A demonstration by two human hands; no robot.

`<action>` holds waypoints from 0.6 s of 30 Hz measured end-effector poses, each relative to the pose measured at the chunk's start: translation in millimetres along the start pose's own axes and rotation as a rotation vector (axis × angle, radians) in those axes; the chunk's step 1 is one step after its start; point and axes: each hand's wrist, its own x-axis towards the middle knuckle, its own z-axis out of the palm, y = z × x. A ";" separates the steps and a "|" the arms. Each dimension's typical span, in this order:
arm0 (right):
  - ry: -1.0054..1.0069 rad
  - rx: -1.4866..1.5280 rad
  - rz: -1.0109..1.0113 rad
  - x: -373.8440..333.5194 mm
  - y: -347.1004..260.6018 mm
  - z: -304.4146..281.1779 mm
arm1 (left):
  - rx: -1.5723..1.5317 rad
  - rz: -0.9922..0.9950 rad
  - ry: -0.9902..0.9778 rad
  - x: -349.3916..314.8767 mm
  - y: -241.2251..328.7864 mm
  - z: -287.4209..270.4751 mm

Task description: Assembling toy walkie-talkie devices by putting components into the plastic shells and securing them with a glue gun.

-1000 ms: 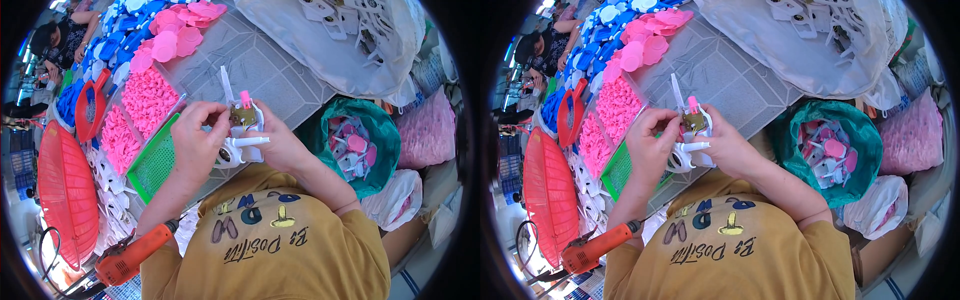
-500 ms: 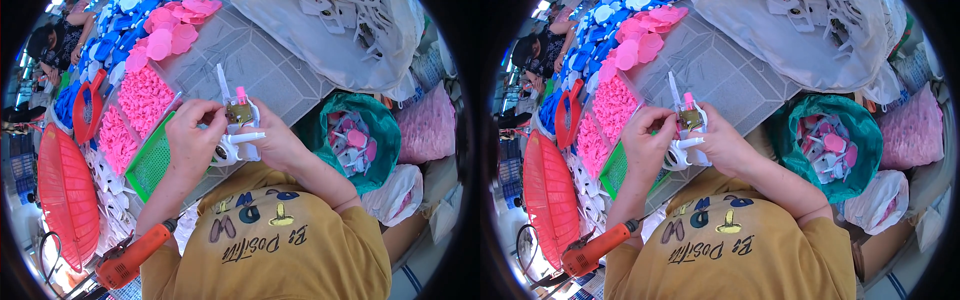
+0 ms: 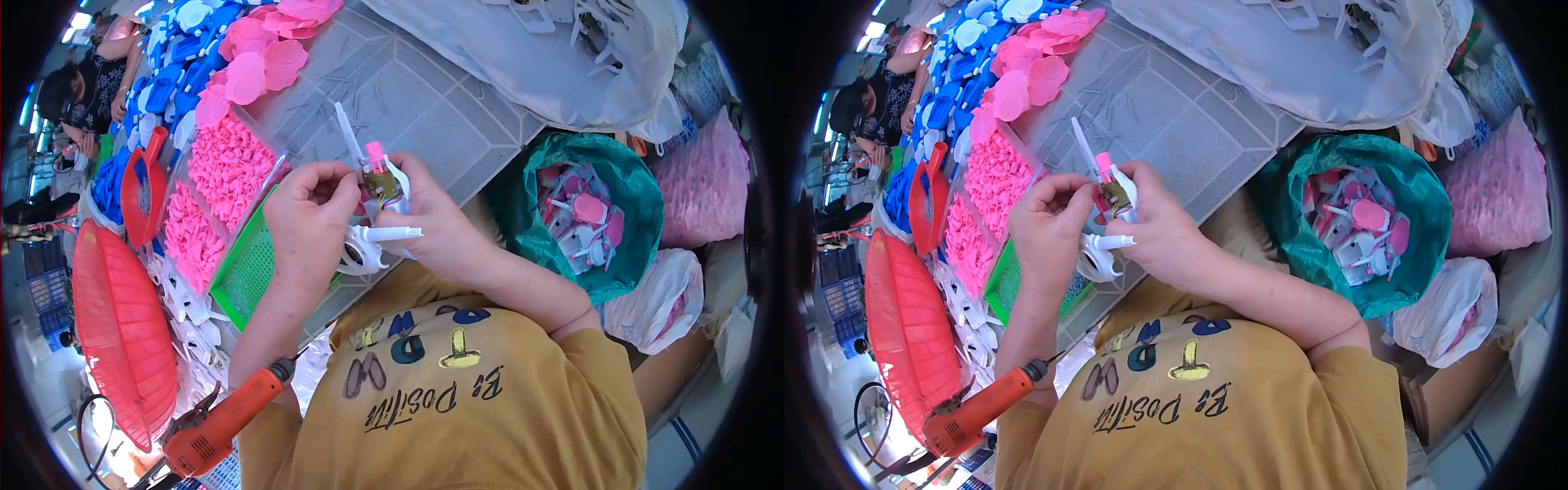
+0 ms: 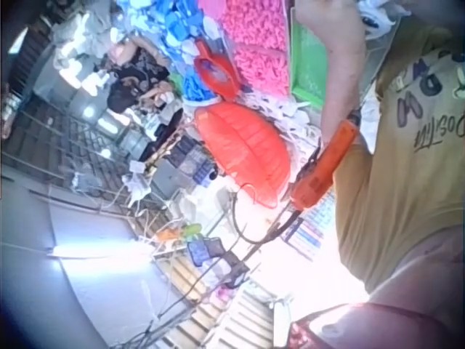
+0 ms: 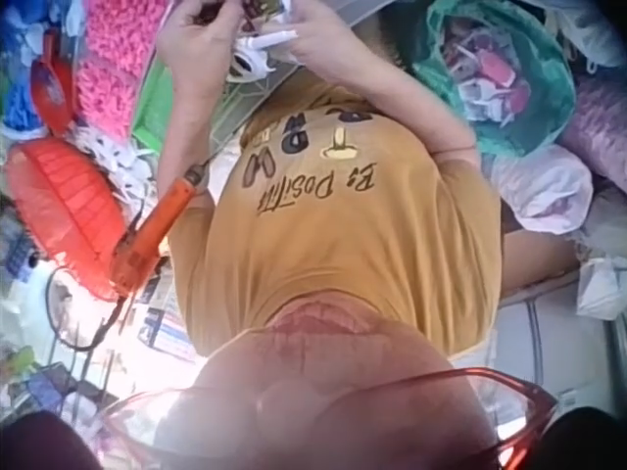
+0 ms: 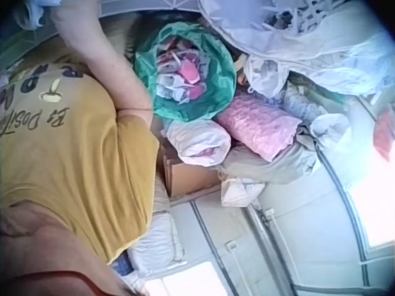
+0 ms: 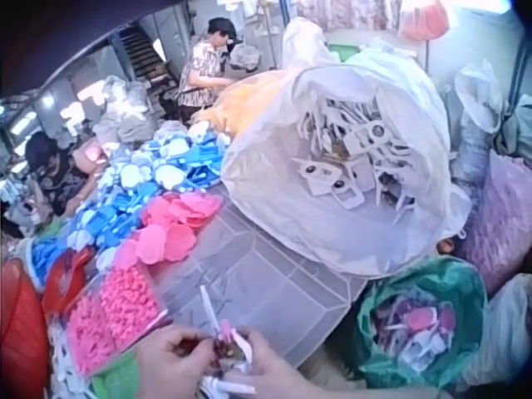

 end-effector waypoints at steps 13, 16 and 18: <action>0.034 -0.120 -0.103 3.0 13.6 -3.5 | 0.202 0.021 0.036 3.1 3.1 7.3; 0.033 -0.164 -0.115 5.5 14.1 -2.3 | 0.242 0.066 0.041 2.8 -0.7 5.2; 0.016 -0.164 -0.066 5.0 10.0 -2.3 | 0.248 0.078 0.041 3.6 -2.8 4.6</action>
